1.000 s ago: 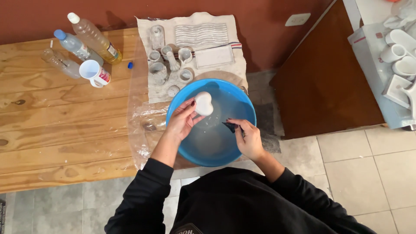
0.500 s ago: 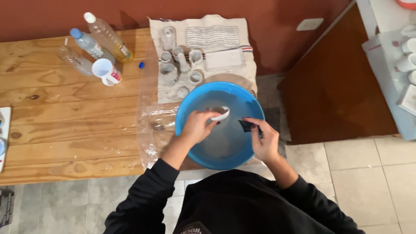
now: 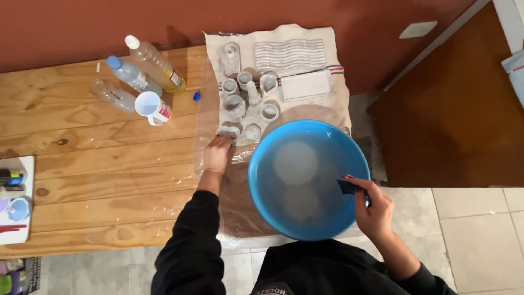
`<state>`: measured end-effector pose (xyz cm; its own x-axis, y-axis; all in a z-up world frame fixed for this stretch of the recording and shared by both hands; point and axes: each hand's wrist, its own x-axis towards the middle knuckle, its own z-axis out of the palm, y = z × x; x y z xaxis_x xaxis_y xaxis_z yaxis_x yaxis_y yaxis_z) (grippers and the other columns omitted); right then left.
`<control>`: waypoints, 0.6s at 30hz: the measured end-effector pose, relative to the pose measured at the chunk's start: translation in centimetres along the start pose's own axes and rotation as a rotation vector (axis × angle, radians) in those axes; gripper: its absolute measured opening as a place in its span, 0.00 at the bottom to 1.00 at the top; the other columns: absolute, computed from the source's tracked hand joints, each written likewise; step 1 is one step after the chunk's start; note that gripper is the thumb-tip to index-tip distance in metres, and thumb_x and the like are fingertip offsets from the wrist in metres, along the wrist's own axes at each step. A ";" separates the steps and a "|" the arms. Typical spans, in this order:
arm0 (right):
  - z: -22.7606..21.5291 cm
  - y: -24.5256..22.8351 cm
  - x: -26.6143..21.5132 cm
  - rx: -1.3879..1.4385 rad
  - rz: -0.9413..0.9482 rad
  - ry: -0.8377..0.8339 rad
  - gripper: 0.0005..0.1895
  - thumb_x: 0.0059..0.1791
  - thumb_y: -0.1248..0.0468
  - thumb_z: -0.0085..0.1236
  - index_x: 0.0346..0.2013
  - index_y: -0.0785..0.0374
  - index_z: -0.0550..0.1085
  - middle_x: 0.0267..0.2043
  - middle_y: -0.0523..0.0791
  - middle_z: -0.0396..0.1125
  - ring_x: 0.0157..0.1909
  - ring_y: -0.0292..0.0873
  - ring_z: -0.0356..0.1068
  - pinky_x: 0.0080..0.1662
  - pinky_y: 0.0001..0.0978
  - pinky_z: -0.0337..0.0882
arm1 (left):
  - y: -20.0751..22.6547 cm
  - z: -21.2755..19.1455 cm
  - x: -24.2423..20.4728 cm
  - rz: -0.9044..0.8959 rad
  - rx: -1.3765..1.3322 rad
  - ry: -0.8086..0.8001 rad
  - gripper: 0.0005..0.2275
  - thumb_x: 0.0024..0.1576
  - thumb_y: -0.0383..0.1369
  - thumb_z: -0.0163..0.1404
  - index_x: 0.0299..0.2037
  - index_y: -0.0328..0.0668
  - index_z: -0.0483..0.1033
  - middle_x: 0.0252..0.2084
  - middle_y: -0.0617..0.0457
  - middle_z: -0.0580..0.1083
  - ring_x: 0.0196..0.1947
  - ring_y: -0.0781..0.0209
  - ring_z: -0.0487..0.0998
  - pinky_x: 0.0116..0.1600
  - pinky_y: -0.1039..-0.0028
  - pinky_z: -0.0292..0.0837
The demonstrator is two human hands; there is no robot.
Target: Sand and clean ceramic pieces in a basin of water to smooth the surfaces.
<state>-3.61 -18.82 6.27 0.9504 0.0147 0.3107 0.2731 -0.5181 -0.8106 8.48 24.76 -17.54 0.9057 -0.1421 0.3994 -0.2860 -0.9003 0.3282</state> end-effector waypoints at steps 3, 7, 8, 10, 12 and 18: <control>0.1 -0.6 0.5 -0.044 0.022 0.001 0.11 0.55 0.75 0.46 0.47 0.68 0.76 0.49 0.50 0.77 0.49 0.42 0.79 0.50 0.28 0.76 | -0.7 1.8 -0.7 0.054 0.030 0.043 0.10 0.57 0.26 0.50 0.46 0.41 0.82 0.50 0.46 0.80 0.54 0.52 0.80 0.63 0.64 0.73; 0.6 2.0 0.0 0.084 0.099 -0.007 0.10 0.57 0.75 0.46 0.50 0.70 0.75 0.49 0.50 0.77 0.50 0.45 0.78 0.53 0.30 0.75 | 1.8 -1.1 0.1 0.058 0.003 0.067 0.11 0.55 0.27 0.52 0.46 0.40 0.81 0.50 0.45 0.80 0.55 0.51 0.80 0.63 0.63 0.72; 0.9 3.7 0.0 0.175 0.129 0.027 0.10 0.58 0.74 0.46 0.52 0.70 0.74 0.50 0.51 0.75 0.52 0.46 0.75 0.56 0.32 0.73 | 2.8 -2.5 1.1 0.012 -0.033 0.082 0.09 0.56 0.28 0.53 0.46 0.39 0.81 0.50 0.45 0.80 0.53 0.49 0.80 0.60 0.62 0.73; 0.6 5.8 -0.7 0.245 0.200 0.062 0.10 0.60 0.73 0.47 0.54 0.70 0.74 0.52 0.51 0.73 0.55 0.46 0.72 0.60 0.34 0.70 | 7.1 -5.3 1.5 -0.038 -0.096 0.058 0.08 0.57 0.28 0.54 0.45 0.39 0.81 0.49 0.44 0.80 0.51 0.47 0.80 0.58 0.60 0.74; 0.3 7.0 -0.6 0.718 0.823 0.154 0.16 0.62 0.67 0.47 0.64 0.67 0.74 0.43 0.56 0.70 0.33 0.55 0.64 0.32 0.51 0.61 | 12.3 -8.7 1.9 -0.095 -0.244 0.047 0.07 0.61 0.27 0.53 0.46 0.37 0.80 0.48 0.43 0.80 0.47 0.44 0.80 0.53 0.60 0.77; -1.1 6.9 2.4 1.226 1.023 0.084 0.20 0.52 0.70 0.46 0.59 0.73 0.71 0.51 0.51 0.72 0.52 0.48 0.73 0.54 0.39 0.73 | 24.8 -11.1 3.4 -0.011 -0.260 -0.264 0.08 0.59 0.33 0.56 0.45 0.41 0.80 0.46 0.47 0.79 0.43 0.44 0.81 0.48 0.59 0.77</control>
<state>0.39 -23.26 1.97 0.8008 0.0419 -0.5974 -0.4559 0.6895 -0.5628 1.00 6.54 1.45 0.9491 -0.2647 0.1710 -0.3148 -0.7727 0.5512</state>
